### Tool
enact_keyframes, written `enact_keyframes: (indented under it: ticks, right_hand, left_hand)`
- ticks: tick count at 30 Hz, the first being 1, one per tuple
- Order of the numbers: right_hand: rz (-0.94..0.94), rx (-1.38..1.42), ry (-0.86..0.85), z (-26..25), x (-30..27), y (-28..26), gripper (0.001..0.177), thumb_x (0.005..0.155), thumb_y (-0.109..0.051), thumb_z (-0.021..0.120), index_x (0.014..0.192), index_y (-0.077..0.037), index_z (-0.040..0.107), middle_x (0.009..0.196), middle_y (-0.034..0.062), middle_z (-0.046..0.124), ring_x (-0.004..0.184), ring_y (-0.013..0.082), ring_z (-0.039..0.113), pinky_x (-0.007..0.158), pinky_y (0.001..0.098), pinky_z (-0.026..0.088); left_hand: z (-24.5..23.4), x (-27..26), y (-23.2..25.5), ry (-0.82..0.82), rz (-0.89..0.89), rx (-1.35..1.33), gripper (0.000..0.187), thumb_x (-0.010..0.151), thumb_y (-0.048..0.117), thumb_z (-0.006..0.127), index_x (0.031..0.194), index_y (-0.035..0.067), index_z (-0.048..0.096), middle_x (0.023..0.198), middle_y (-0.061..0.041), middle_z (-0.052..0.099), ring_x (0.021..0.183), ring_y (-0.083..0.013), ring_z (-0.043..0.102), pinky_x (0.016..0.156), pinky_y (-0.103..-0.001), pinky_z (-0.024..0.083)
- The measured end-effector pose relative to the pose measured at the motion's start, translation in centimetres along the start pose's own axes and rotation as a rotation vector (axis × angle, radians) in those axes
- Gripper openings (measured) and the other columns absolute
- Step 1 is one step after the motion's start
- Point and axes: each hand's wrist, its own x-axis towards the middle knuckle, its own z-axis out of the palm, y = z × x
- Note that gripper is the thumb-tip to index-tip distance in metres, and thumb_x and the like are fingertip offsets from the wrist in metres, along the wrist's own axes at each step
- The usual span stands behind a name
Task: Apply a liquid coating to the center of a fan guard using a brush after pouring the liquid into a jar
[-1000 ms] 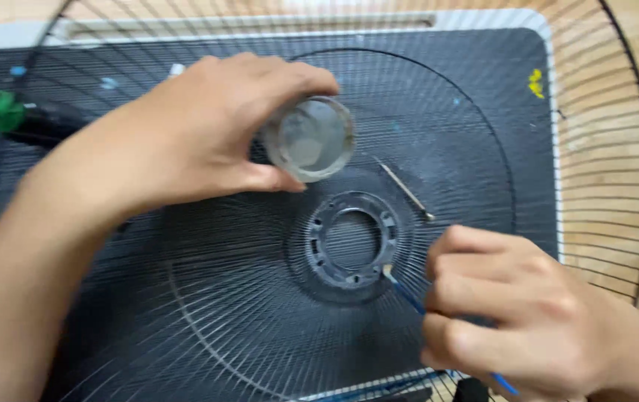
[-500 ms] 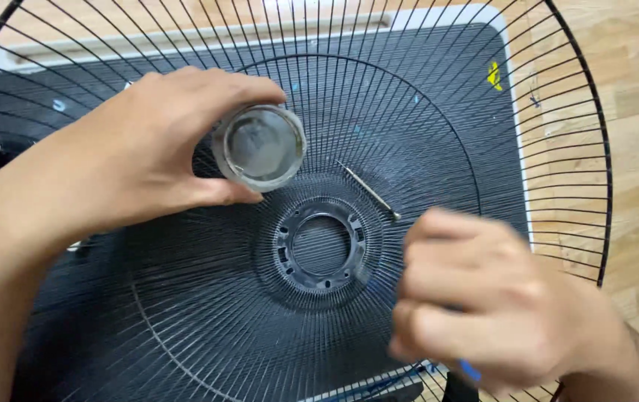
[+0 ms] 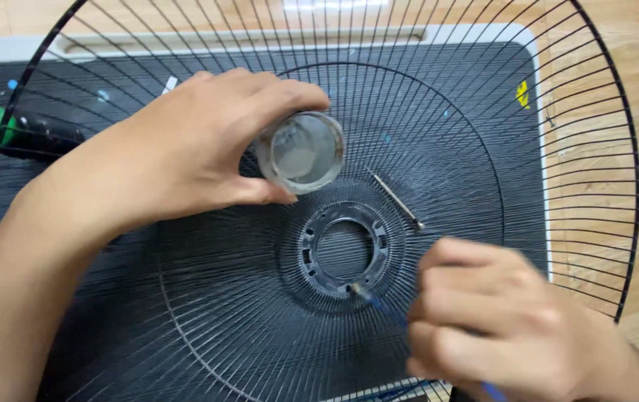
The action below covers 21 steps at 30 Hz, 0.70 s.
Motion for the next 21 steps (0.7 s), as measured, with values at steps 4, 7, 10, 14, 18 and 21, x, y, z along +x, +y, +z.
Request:
enact_keyframes:
  ticks: [4,7,10,14,18,21]
  right_hand:
    - [0.019,-0.107,0.018,-0.9,-0.6,0.7,0.022,0.088,-0.010,0.052,0.068,-0.004,0.047,0.062,0.0067,0.040,0.048,0.0233,0.035,0.050,0.0355,0.030]
    - [0.054,-0.149,0.048,-1.3,-0.8,0.8,0.019,0.088,-0.009,0.047,0.069,-0.004,0.047,0.063,0.0064,0.043,0.048,0.0231,0.038,0.053,0.0350,0.037]
    - [-0.019,-0.057,0.004,-0.6,-0.4,0.2,0.021,0.090,-0.010,0.051,0.070,-0.002,0.051,0.061,0.0066,0.039,0.049,0.0228,0.037,0.053,0.0352,0.038]
    - [-0.005,-0.055,-0.009,-0.4,-0.2,0.1,0.020,0.089,-0.009,0.052,0.070,-0.003,0.050,0.066,0.0092,0.046,0.051,0.0237,0.039,0.053,0.0348,0.039]
    - [0.078,-0.178,0.038,-1.0,-0.3,0.5,0.020,0.085,-0.010,0.050,0.067,-0.003,0.047,0.061,0.0080,0.042,0.049,0.0253,0.039,0.053,0.0348,0.040]
    - [0.053,-0.093,0.000,-1.0,-0.5,0.4,0.020,0.088,-0.010,0.048,0.069,-0.003,0.048,0.061,0.0066,0.040,0.048,0.0240,0.037,0.055,0.0348,0.040]
  left_hand:
    - [0.0,0.3,0.1,-0.023,-0.016,-0.012,0.075,0.066,0.035,0.079,0.126,0.004,0.046,0.117,-0.014,0.058,0.103,-0.0317,0.056,0.083,-0.043,0.040]
    - [-0.1,0.4,0.1,-0.024,-0.014,-0.002,0.074,0.066,0.035,0.079,0.125,0.004,0.047,0.119,-0.013,0.058,0.105,-0.0304,0.056,0.085,-0.042,0.041]
    - [-0.2,0.3,0.3,-0.038,-0.044,-0.011,0.076,0.065,0.033,0.080,0.128,0.006,0.046,0.119,-0.013,0.057,0.104,-0.0319,0.054,0.082,-0.044,0.040]
    - [-0.1,-0.2,0.2,-0.006,-0.003,-0.007,0.069,0.072,0.035,0.076,0.127,0.006,0.045,0.113,-0.013,0.058,0.097,-0.0329,0.055,0.078,-0.045,0.039]
    - [-0.1,0.0,0.1,-0.025,-0.012,0.019,0.075,0.066,0.033,0.080,0.128,0.008,0.044,0.117,-0.013,0.057,0.099,-0.0330,0.055,0.077,-0.046,0.039]
    - [0.2,0.4,-0.1,-0.027,-0.005,0.017,0.076,0.065,0.032,0.080,0.128,0.005,0.045,0.121,-0.015,0.057,0.104,-0.0335,0.055,0.081,-0.046,0.040]
